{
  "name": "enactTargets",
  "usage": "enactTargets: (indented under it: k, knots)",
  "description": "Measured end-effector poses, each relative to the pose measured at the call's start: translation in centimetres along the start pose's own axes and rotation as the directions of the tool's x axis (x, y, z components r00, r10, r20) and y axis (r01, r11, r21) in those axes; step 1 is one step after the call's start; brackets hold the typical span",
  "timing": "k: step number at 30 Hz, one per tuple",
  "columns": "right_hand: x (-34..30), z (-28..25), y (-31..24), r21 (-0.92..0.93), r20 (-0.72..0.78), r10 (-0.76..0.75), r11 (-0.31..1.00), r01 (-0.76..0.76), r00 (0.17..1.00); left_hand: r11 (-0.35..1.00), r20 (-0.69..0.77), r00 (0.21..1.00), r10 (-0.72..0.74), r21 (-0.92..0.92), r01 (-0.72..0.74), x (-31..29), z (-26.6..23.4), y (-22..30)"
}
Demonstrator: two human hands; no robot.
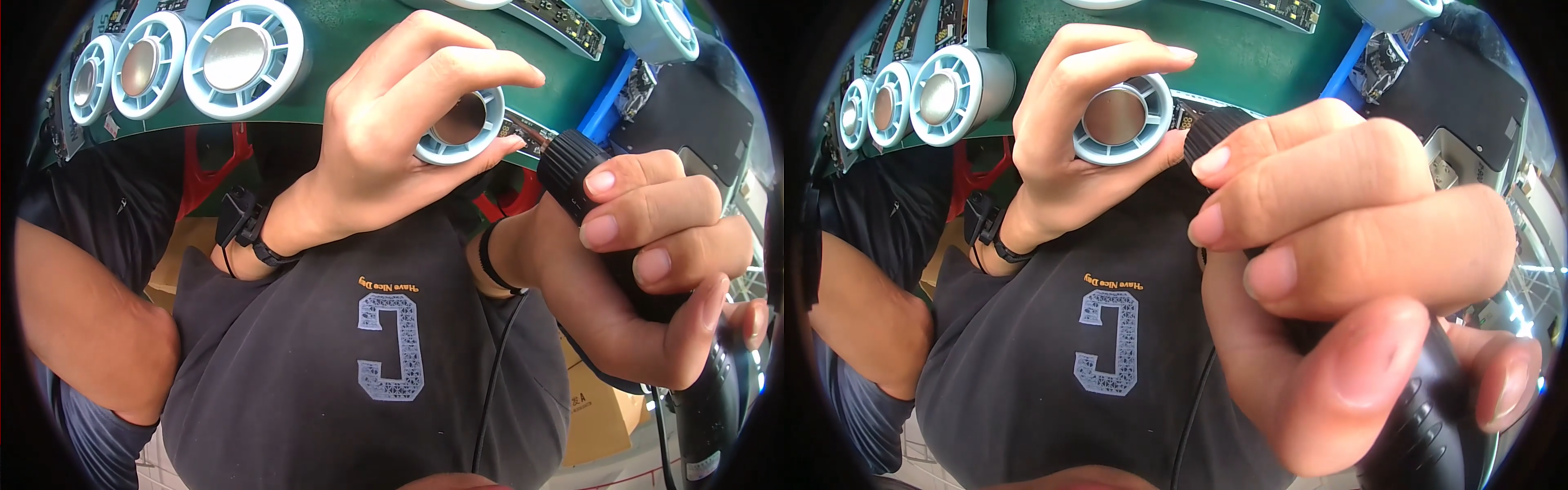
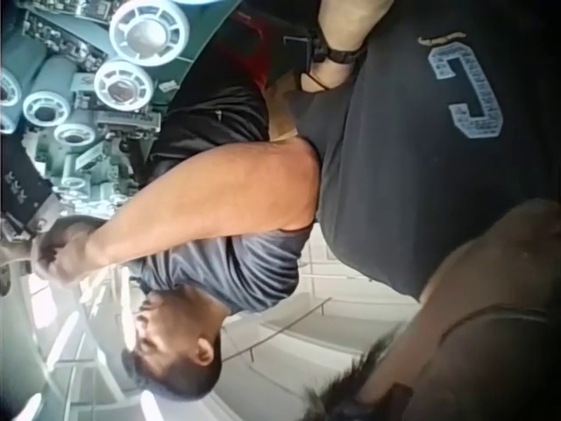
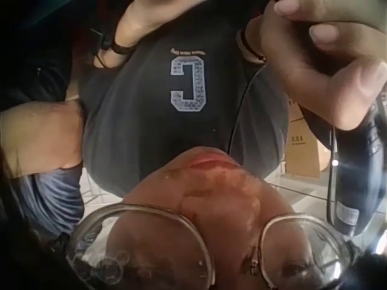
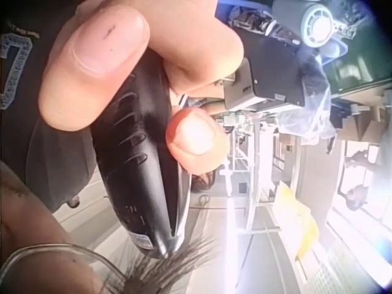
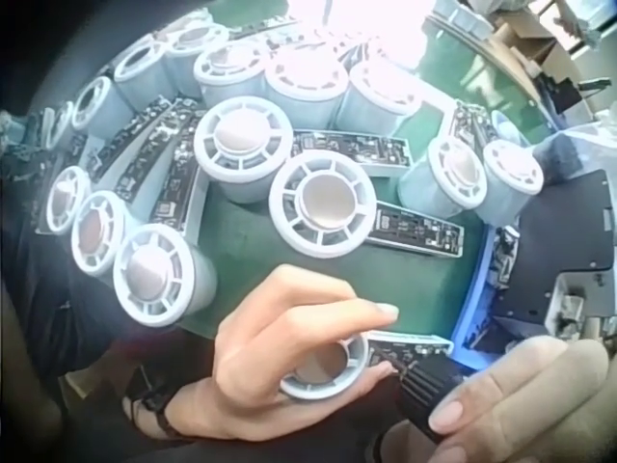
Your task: Assembling components onto a circuit board using an electric screwdriver.
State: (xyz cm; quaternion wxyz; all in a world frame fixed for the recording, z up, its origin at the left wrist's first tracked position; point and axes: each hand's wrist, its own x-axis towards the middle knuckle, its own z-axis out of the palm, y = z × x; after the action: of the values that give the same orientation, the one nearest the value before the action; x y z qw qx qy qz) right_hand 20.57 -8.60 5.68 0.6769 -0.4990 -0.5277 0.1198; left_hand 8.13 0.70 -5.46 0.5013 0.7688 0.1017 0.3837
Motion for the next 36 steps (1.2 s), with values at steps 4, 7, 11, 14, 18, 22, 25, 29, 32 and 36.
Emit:
enactTargets:
  k: [4,7,11,14,18,22,25,29,32,36]
  knots:
    - [-0.2,0.5,1.7,0.064,0.117,-0.022,0.998,0.014,0.993,1.0,-0.008,1.0,-0.017,-0.008,0.017,-0.9,-0.3,-0.8]
    - [-0.5,1.1,2.0,0.07,0.157,-0.022,0.997,0.011,0.987,1.0,-0.024,0.999,-0.025,-0.014,0.024,-1.2,-0.7,-1.0]
    - [-1.6,2.2,2.1,0.041,0.067,0.027,0.999,-0.03,0.997,0.999,-0.047,0.999,-0.018,-0.036,0.017,-1.1,-1.1,-1.0]
    - [-2.7,2.3,1.9,0.061,-0.031,0.049,0.997,-0.047,0.998,0.995,-0.021,0.997,-0.075,-0.065,0.073,-0.6,-0.9,-0.1]
    - [-3.8,3.0,3.4,0.044,-0.187,0.014,0.999,-0.005,0.982,0.997,-0.086,0.993,-0.08,0.008,0.081,-0.8,-0.9,0.2]
    - [-5.5,1.8,2.4,0.148,-0.396,-0.042,0.983,0.109,0.917,0.989,-0.009,0.996,-0.094,0.118,0.094,-0.6,-1.0,0.7]
    - [-6.1,-2.4,-1.5,-0.096,-0.572,-0.257,0.964,0.248,0.779,0.98,0.013,0.998,-0.064,0.189,0.061,-0.6,-0.6,1.0]
    - [-5.8,-12.0,-4.2,-0.411,-0.642,-0.472,0.877,0.248,0.605,0.975,0.039,0.999,-0.015,0.224,0.006,-0.8,0.3,0.7]
    - [-4.5,-15.0,-3.2,-0.26,-0.64,-0.291,0.953,0.156,0.711,0.971,0.054,0.999,0.001,0.239,-0.014,-0.9,0.9,0.4]
    - [-4.6,-16.1,-1.3,-0.356,-0.677,-0.21,0.932,-0.065,0.705,0.966,0.053,0.999,-0.012,0.258,-0.002,-1.2,1.0,0.1]
